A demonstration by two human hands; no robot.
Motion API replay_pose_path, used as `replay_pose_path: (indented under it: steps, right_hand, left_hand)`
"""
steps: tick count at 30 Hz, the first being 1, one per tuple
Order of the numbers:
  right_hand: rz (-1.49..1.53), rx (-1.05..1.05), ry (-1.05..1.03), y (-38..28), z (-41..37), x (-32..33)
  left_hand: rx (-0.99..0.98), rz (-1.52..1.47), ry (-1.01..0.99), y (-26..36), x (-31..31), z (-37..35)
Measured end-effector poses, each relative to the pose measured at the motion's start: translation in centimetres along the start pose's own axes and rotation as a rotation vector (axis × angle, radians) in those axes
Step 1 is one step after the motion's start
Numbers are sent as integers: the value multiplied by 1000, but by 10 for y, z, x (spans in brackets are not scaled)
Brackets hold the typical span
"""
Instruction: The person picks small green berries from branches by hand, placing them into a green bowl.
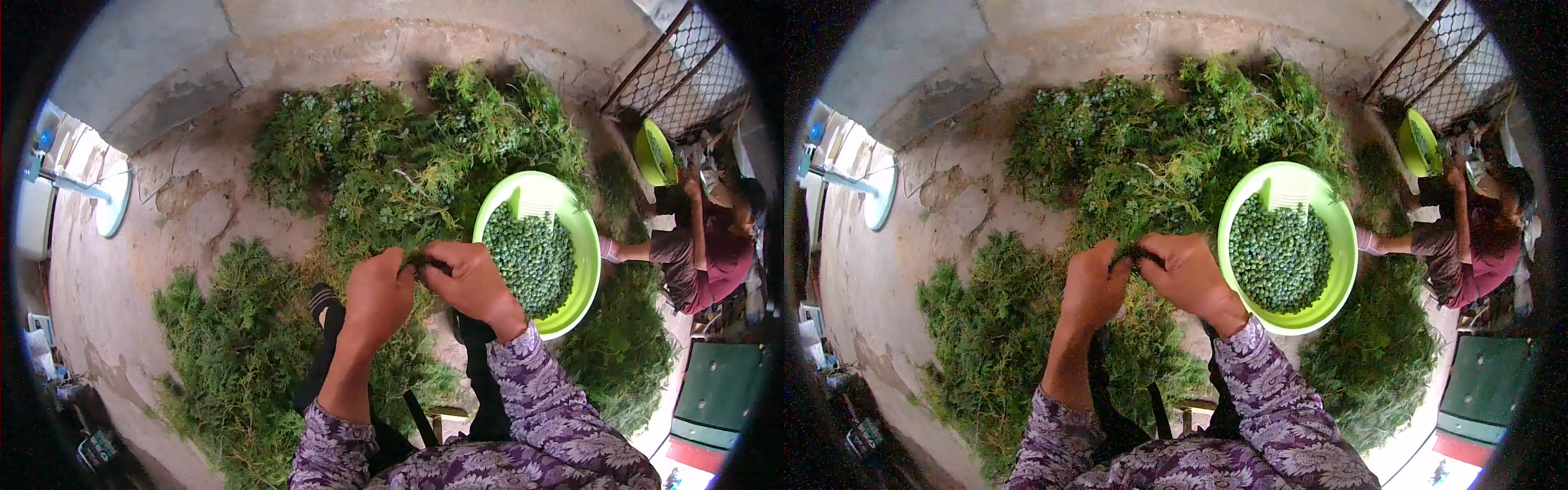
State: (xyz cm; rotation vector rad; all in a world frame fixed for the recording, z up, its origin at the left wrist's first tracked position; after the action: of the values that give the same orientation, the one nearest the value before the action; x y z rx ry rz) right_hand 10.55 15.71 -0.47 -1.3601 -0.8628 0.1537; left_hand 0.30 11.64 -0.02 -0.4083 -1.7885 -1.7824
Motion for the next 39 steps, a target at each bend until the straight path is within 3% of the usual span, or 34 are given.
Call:
replay_pose_path:
  steps: [2, 6, 10, 12, 14, 15, 17, 20, 21, 22, 23, 25, 29, 32, 34, 36, 37, 39]
  right_hand:
    - [-333, 168, 88, -20, -2, 1]
    - [-407, 163, 196, -22, -4, -3]
    - [-351, 26, 330, 8, 2, 16]
    - [-366, -59, 405, 20, 2, 36]
    - [190, -373, 360, 47, -1, 43]
    - [191, -375, 355, 54, -2, 48]
    - [-224, -169, 481, 48, -6, 74]
    - [-709, -192, 664, 45, -24, 121]
    - [-910, -324, 621, 66, -31, 138]
    - [-972, -398, 584, 84, -37, 153]
    - [-973, -450, 594, 86, -44, 160]
    - [-986, -426, 628, 83, -49, 162]
    - [-920, -327, 547, 74, -30, 135]
    - [-771, -316, 409, 80, -6, 97]
    - [-672, -111, 354, 88, 11, 48]
    - [-613, -100, 101, 119, 26, -25]
    - [-613, -100, 93, 138, 24, -51]
    - [-516, -137, -112, 186, 7, -119]
  left_hand:
    - [10, 109, -9, -1, -6, -1]
    - [26, 194, -8, -5, -7, -2]
    - [0, 141, -50, 3, -3, -3]
    - [40, -43, -69, 4, 0, -6]
    - [77, -69, 27, -7, 11, -3]
    - [110, -93, 117, -15, 22, -2]
    - [139, 49, 200, -27, 40, -1]
    - [150, 418, 502, -61, 96, -12]
    - [330, 585, 499, -77, 119, -22]
    - [503, 754, 487, -88, 142, -33]
    - [527, 764, 478, -99, 148, -41]
    - [544, 1166, 831, -81, 177, -67]
    - [580, 966, 822, -84, 176, -66]
    - [279, 793, 715, -56, 140, -40]
    - [79, 604, 589, -24, 108, -25]
    - [-77, 385, 456, 3, 71, -23]
    - [-132, 271, 397, 13, 52, -25]
    - [-255, 233, 259, 28, 15, -37]
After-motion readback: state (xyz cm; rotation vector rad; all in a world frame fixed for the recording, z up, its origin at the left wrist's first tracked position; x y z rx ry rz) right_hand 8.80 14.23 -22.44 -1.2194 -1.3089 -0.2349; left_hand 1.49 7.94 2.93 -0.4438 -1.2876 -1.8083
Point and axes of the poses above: each hand's wrist, its own z-axis towards the middle knuckle, its own x-axis out of the back of the hand, y = z × x, the point moved 9 cm from there along z, towards the middle knuckle, and after that the axes turned 1 degree about -x, right-handed, at the moved point
